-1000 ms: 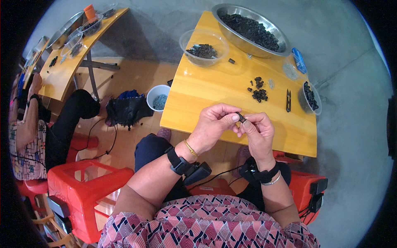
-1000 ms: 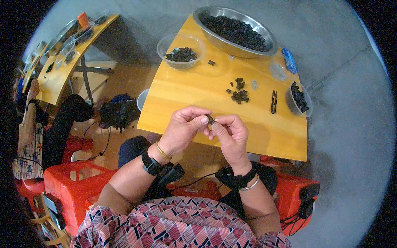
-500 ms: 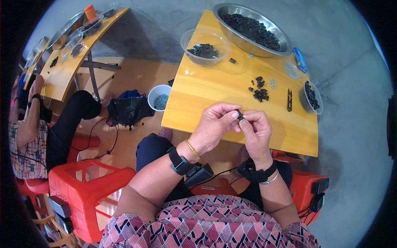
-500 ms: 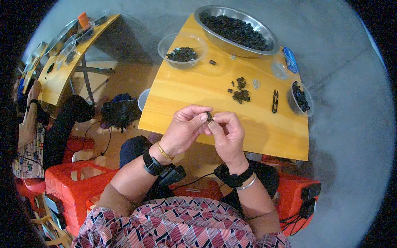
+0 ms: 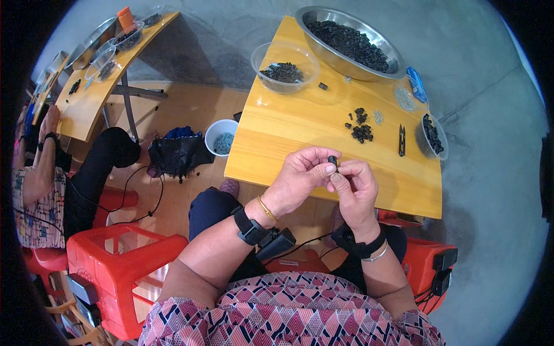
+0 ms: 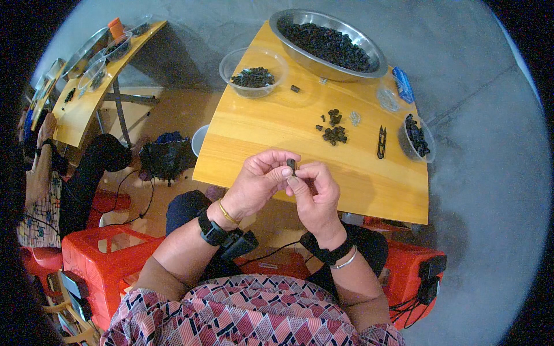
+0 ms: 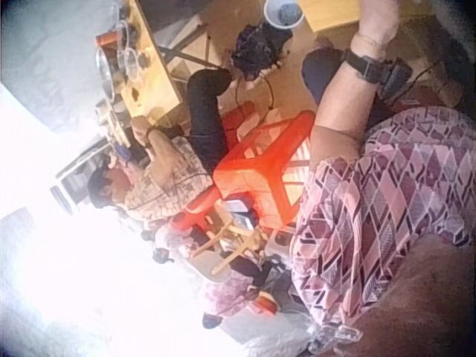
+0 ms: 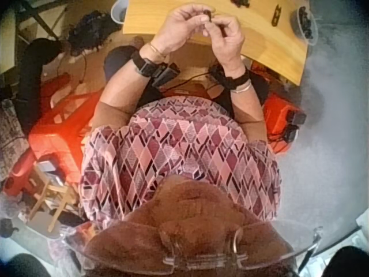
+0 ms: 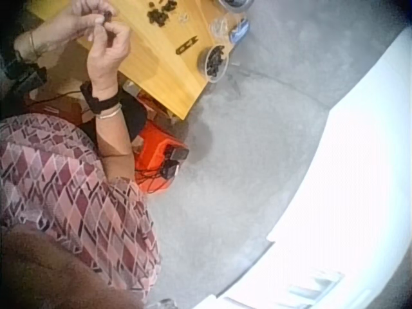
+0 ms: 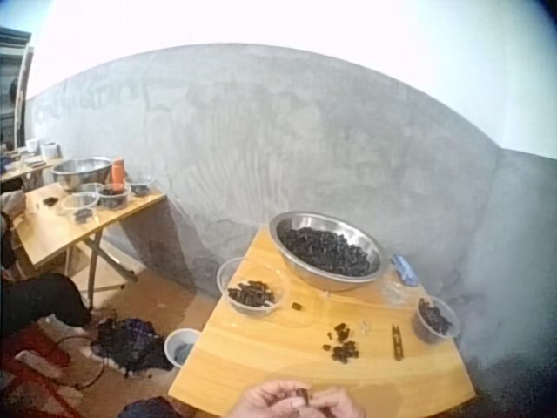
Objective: Assembling small black plastic components by hand.
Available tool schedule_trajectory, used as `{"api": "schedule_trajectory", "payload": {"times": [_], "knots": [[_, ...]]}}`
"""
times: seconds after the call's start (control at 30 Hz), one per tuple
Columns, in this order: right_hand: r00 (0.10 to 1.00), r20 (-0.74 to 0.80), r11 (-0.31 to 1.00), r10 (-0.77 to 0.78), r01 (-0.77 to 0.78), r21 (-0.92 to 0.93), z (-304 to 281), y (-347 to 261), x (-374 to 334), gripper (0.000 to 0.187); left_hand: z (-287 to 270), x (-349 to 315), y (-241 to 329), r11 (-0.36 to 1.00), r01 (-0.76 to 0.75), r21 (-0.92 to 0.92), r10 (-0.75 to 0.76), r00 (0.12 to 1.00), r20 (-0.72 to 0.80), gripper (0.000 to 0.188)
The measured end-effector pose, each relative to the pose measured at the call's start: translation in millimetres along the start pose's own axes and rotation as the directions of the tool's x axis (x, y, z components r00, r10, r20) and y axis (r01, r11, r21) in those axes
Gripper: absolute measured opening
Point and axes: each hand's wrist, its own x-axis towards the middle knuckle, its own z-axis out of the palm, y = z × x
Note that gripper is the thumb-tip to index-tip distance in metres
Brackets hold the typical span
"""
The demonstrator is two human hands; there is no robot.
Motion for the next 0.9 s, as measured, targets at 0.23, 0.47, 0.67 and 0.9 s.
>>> {"api": "schedule_trajectory", "payload": {"times": [0.23, 0.47, 0.67, 0.9], "knots": [[0.989, 0.14, 0.996, 0.052, -0.041, -0.085, -14.2, -2.1, 0.8, 0.02, 0.7, 0.7, 3.9, 0.999, 0.044, -0.005, -0.044, 0.999, 0.021, 0.029], [0.962, 0.274, 0.929, 0.023, 0.08, -0.361, -20.3, -21.8, 12.5, 0.028, 9.8, -1.2, 5.2, 0.998, 0.05, 0.024, -0.05, 0.999, 0.019, 0.042], [0.935, 0.353, 0.895, -0.026, 0.178, -0.408, -24.5, -26.5, 11.2, 0.03, -4.1, -7.8, 9.7, 0.942, 0.325, -0.086, -0.308, 0.937, 0.164, 0.02], [0.936, 0.336, 0.852, -0.103, 0.257, -0.456, -16.4, -22.0, 10.5, 0.024, 7.7, -8.2, 10.9, 0.895, 0.414, -0.165, -0.407, 0.91, 0.074, 0.015]]}}
